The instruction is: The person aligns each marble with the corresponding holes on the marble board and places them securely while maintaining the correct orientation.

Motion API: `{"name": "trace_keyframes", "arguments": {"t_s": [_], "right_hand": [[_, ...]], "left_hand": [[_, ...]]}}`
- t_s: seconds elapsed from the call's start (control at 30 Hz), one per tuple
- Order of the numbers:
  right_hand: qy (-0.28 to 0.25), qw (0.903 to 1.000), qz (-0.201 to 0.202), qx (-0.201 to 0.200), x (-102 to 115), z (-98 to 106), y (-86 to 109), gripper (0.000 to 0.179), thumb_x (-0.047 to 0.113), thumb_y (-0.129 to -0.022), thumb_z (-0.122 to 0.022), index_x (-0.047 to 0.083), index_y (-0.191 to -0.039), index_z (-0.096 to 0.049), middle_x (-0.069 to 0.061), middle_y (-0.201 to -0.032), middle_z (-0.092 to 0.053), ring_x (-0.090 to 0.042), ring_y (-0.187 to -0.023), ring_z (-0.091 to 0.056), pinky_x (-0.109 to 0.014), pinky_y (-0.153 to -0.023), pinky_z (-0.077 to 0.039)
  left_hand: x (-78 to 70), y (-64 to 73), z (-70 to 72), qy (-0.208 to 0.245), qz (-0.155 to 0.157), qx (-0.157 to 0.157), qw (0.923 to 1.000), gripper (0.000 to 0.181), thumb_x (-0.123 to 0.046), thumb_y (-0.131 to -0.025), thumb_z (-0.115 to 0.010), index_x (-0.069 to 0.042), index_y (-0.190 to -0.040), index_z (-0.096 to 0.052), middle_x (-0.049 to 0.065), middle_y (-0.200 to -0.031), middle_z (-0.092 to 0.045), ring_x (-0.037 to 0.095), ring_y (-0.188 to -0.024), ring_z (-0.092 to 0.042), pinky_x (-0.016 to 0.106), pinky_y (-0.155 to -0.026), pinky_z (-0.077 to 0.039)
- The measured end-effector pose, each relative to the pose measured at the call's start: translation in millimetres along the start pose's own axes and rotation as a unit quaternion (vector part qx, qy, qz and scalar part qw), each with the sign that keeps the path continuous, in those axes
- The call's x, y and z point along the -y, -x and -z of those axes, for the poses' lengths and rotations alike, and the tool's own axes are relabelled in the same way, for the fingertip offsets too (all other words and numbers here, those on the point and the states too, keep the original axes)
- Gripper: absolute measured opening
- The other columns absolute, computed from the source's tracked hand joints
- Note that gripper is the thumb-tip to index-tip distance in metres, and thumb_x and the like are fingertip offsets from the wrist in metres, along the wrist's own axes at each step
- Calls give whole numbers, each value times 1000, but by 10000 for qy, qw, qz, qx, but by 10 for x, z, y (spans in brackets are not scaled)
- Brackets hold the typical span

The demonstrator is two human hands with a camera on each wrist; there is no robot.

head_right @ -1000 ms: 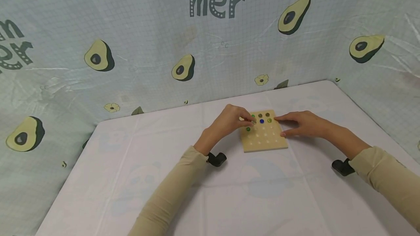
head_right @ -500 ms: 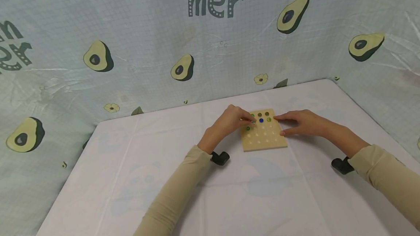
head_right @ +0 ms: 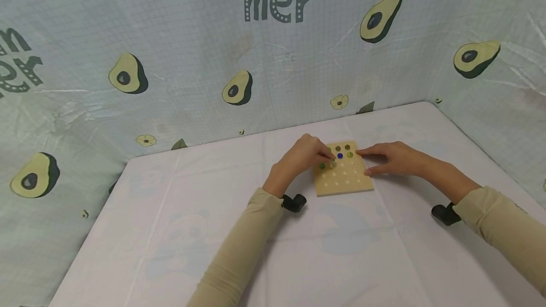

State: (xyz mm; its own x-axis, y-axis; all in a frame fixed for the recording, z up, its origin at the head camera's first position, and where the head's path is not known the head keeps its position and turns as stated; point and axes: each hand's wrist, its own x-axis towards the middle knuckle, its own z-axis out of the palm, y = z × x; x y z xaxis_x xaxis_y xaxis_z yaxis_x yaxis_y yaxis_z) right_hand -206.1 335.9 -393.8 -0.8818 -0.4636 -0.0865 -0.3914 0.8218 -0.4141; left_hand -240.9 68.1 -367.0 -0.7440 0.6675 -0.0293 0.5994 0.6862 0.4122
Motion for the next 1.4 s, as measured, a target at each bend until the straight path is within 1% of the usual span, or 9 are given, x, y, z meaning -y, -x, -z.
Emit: {"name": "trace_keyframes", "arguments": {"t_s": [0.17, 0.3, 0.53, 0.8, 0.97, 1.07, 1.2, 1.3, 1.4], "right_hand": [[-107, 9999, -33, -10, 6, -6, 4, 68, 48, -88, -77, 12, -144, -60, -21, -143, -58, -44, -134, -50, -62, -105, -42], [-133, 9999, -29, -1, 6, -11, -2, 69, 49, -88, -76, 12, -144, -60, -21, -143, -57, -44, -134, -50, -62, -105, -42], [-108, 9999, -22, 4, -6, -20, -13, 69, 49, -88, -76, 12, -144, -59, -21, -143, -57, -45, -134, -49, -63, -106, -41], [-62, 10000, -31, 26, -23, -39, -15, 70, 50, -88, -76, 11, -144, -60, -22, -142, -58, -46, -133, -50, -63, -104, -42], [-79, 10000, 1, -11, -9, -33, -16, 68, 48, -88, -77, 11, -143, -60, -21, -142, -59, -45, -133, -50, -62, -105, -43], [-107, 9999, -1, -16, -10, -33, -24, 68, 48, -88, -76, 11, -143, -60, -21, -142, -58, -45, -133, -50, -62, -105, -42], [-19, 9999, -104, 64, -10, -42, -22, 71, 49, -88, -76, 9, -144, -58, -24, -143, -56, -48, -133, -48, -63, -104, -42], [118, 9994, -242, 237, 19, -52, 5, 71, 47, -90, -74, 8, -146, -56, -26, -144, -54, -51, -134, -46, -64, -104, -42], [313, 9985, -234, 383, 79, -61, 38, 68, 45, -94, -71, 6, -147, -53, -26, -145, -53, -51, -134, -46, -64, -105, -41]], "left_hand": [[-36, -18, 6, -65, 250, 193, 9995, 21, -23, -90, -77, -19, -110, -81, -8, -111, -76, 0, -98, -64, 9, -76, -47], [-23, 10, -20, -114, 318, 97, 9994, 20, -23, -90, -77, -19, -109, -82, -8, -110, -76, 1, -98, -64, 10, -78, -48], [-10, 36, -72, -226, 291, -43, 9993, 19, -24, -91, -76, -19, -108, -82, -8, -111, -76, 5, -106, -67, 12, -84, -50], [-32, 41, -68, -316, 301, -59, 9990, 20, -25, -91, -76, -18, -109, -82, -7, -111, -76, 3, -101, -67, 11, -77, -49], [-11, 94, -18, -293, 386, -157, 9987, 20, -25, -92, -76, -20, -111, -81, -8, -113, -76, 2, -99, -66, 11, -75, -48], [66, 167, 32, -197, 432, -314, 9984, 20, -25, -93, -75, -18, -112, -81, -7, -112, -76, 2, -97, -66, 11, -75, -48], [261, 334, 110, -169, 230, -586, 9979, 22, -25, -96, -72, -14, -113, -80, -3, -109, -77, 5, -98, -70, 13, -78, -51], [448, 529, 176, -205, 127, -724, 9971, 24, -26, -99, -68, -11, -116, -79, 0, -110, -77, 10, -104, -70, 19, -86, -53], [625, 779, 264, -202, 193, -842, 9961, 28, -25, -101, -66, -8, -122, -75, 4, -118, -75, 16, -113, -69, 28, -94, -54]]}}
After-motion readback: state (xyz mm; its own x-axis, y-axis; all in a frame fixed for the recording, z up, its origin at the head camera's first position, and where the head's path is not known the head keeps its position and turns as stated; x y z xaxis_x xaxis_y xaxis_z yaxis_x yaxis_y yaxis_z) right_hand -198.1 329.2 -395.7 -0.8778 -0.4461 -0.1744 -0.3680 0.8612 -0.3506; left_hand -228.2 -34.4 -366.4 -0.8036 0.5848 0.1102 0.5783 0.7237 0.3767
